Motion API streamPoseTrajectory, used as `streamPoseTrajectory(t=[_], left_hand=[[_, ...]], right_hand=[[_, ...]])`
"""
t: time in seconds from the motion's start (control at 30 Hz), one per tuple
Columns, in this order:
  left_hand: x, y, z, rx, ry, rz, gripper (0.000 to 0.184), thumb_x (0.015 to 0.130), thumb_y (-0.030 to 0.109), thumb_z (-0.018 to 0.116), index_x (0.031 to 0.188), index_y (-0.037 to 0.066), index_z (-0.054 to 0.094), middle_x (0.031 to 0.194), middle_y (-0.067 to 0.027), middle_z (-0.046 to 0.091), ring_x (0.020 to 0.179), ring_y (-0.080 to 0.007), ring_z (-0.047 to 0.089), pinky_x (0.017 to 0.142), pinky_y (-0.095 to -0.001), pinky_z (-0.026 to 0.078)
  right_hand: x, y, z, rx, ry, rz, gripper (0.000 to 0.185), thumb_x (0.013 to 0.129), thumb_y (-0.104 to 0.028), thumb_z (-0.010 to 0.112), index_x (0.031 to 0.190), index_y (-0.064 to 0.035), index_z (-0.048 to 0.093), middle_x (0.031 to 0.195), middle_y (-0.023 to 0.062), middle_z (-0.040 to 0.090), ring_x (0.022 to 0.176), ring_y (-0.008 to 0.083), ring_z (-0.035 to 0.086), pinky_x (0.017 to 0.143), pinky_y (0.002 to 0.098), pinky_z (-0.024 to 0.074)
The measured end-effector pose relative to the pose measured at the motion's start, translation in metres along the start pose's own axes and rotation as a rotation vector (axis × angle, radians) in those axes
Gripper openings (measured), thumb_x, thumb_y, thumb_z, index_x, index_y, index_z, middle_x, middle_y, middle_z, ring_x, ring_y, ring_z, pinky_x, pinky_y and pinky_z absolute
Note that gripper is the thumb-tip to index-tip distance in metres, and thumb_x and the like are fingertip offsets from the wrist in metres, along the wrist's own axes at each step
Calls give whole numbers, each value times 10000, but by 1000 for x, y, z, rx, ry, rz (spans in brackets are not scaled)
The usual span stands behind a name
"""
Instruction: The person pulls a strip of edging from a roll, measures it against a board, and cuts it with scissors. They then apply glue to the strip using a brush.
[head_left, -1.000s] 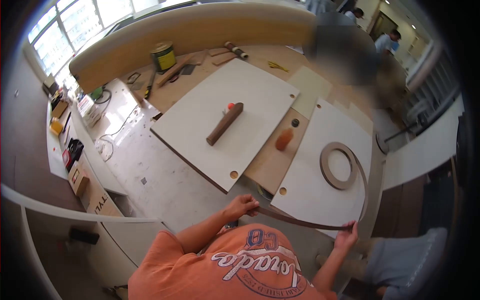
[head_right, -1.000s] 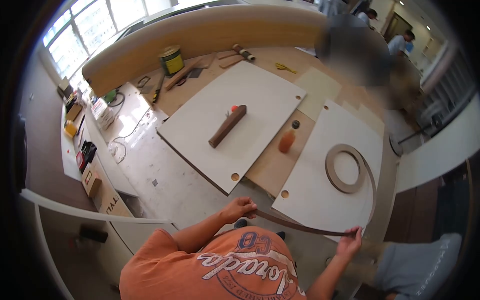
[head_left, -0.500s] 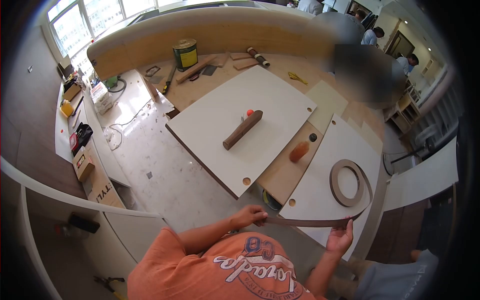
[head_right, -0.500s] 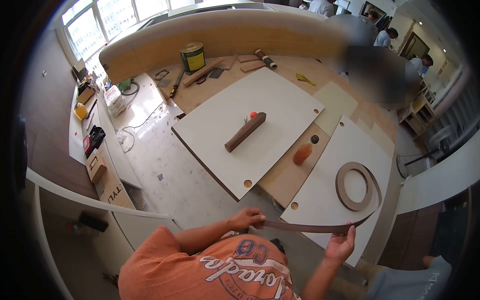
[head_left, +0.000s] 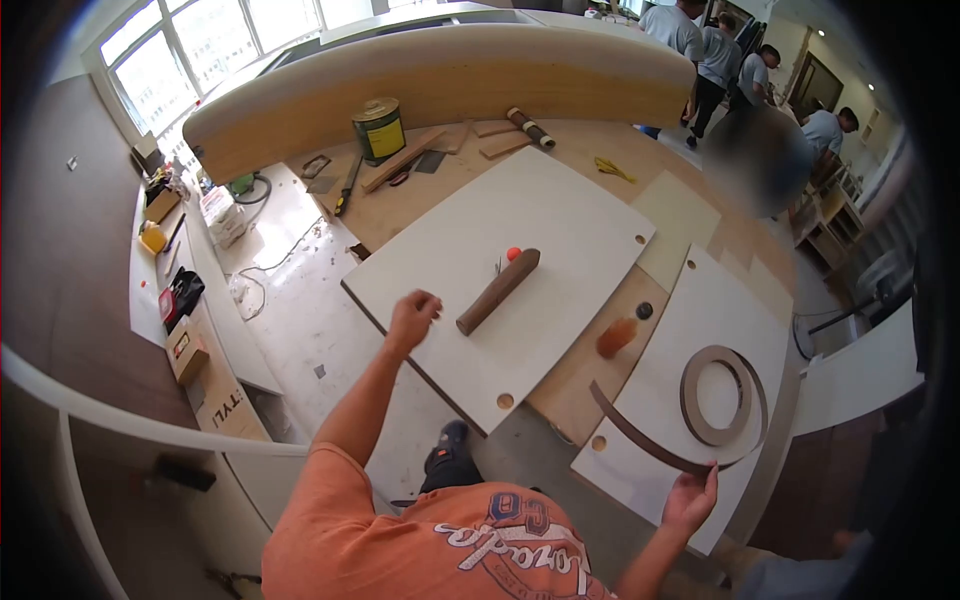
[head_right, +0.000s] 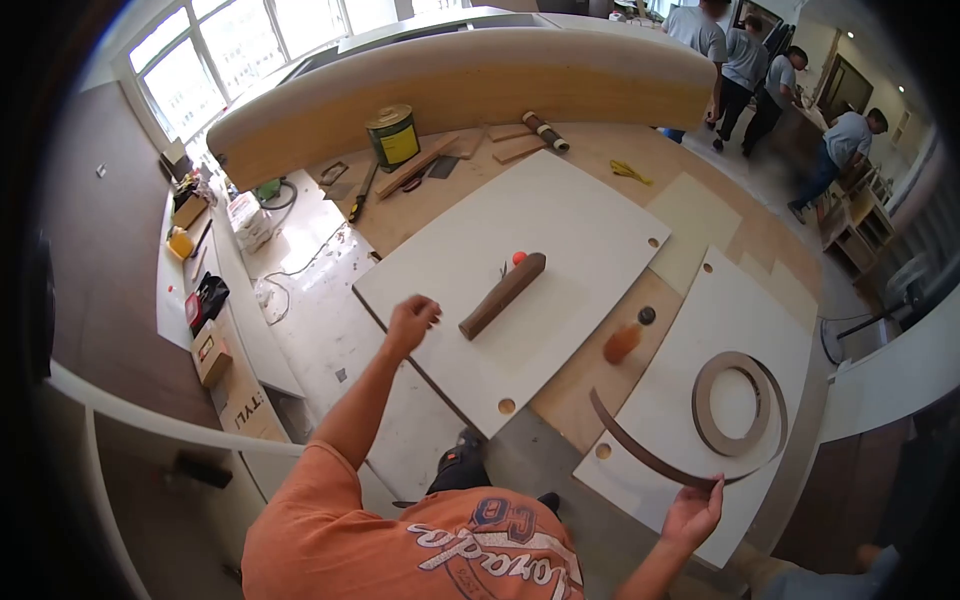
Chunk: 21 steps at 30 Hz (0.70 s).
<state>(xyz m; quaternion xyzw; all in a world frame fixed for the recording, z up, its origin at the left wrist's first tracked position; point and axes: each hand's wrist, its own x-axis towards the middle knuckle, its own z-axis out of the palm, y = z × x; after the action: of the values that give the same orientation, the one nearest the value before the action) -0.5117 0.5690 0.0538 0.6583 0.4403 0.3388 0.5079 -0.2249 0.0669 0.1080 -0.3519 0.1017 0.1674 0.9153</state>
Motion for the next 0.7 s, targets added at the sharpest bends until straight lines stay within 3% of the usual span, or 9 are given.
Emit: streamPoseTrajectory(t=[0.03, 0.13, 0.23, 0.4, 0.5, 0.57, 0.6, 0.63, 0.7], left_hand=[[33, -11, -8, 29, 51, 22, 168, 900, 143, 615, 897, -22, 648, 763, -70, 661, 678, -116, 602, 647, -271, 488], [128, -28, -33, 390, 153, 164, 184, 872, 165, 622, 921, -10, 652, 836, -139, 685, 762, -277, 649, 709, -363, 509], [229, -51, -45, 504, 169, 183, 191, 859, 152, 607, 963, -1, 652, 952, -176, 677, 901, -361, 629, 796, -419, 499], [353, -79, -66, 648, 154, 275, 279, 838, 93, 567, 1102, 20, 620, 1146, -200, 618, 1040, -360, 590, 908, -447, 463], [416, -109, -79, 902, 84, 322, 377, 844, 66, 500, 1212, 12, 561, 1217, -207, 585, 1094, -359, 573, 948, -450, 450], [453, -154, -84, 799, 226, 461, 434, 846, 54, 459, 1272, 1, 516, 1225, -221, 579, 1145, -355, 549, 972, -445, 436], [455, -142, -92, 903, 87, 310, 474, 842, 39, 445, 1312, 10, 490, 1244, -224, 567, 1178, -358, 525, 999, -428, 417], [468, -173, -99, 741, 92, 558, 513, 812, -22, 444, 1323, 18, 476, 1286, -221, 537, 1203, -365, 497, 1039, -428, 376], [503, -202, -109, 727, -38, 608, 519, 823, -15, 438, 1340, 16, 454, 1298, -222, 530, 1217, -345, 486, 1040, -409, 374]], right_hand=[[-1, 3, -1, -17, -3, -3, 180, 953, -170, 572, 1095, -79, 635, 976, 17, 700, 853, 108, 655, 657, 242, 515], [-5, 19, 2, -89, 27, -55, 162, 951, -194, 581, 1069, -101, 643, 966, -14, 690, 830, 85, 640, 629, 231, 491], [-15, 48, 14, -92, 228, -134, 169, 938, -217, 605, 1058, -103, 641, 953, -30, 684, 804, 73, 624, 617, 225, 481], [-49, 80, 39, -148, 504, -196, 151, 932, -228, 619, 1025, -111, 638, 933, -40, 673, 773, 66, 613, 592, 217, 460], [-71, 78, 39, -199, 488, -186, 128, 934, -219, 611, 1009, -119, 637, 929, -40, 669, 782, 75, 600, 667, 235, 460], [-75, 82, 37, -250, 434, -193, 113, 922, -209, 618, 992, -122, 637, 906, -41, 662, 789, 84, 588, 729, 260, 452], [-88, 86, 31, -269, 431, -215, 106, 916, -204, 622, 983, -123, 638, 894, -42, 659, 792, 88, 582, 760, 273, 448], [-97, 93, 43, -285, 477, -201, 99, 901, -197, 632, 966, -123, 637, 874, -40, 650, 797, 96, 575, 788, 286, 436], [-97, 108, 64, -243, 584, -254, 97, 843, -147, 684, 920, -118, 632, 834, -27, 628, 794, 111, 570, 778, 302, 440]])
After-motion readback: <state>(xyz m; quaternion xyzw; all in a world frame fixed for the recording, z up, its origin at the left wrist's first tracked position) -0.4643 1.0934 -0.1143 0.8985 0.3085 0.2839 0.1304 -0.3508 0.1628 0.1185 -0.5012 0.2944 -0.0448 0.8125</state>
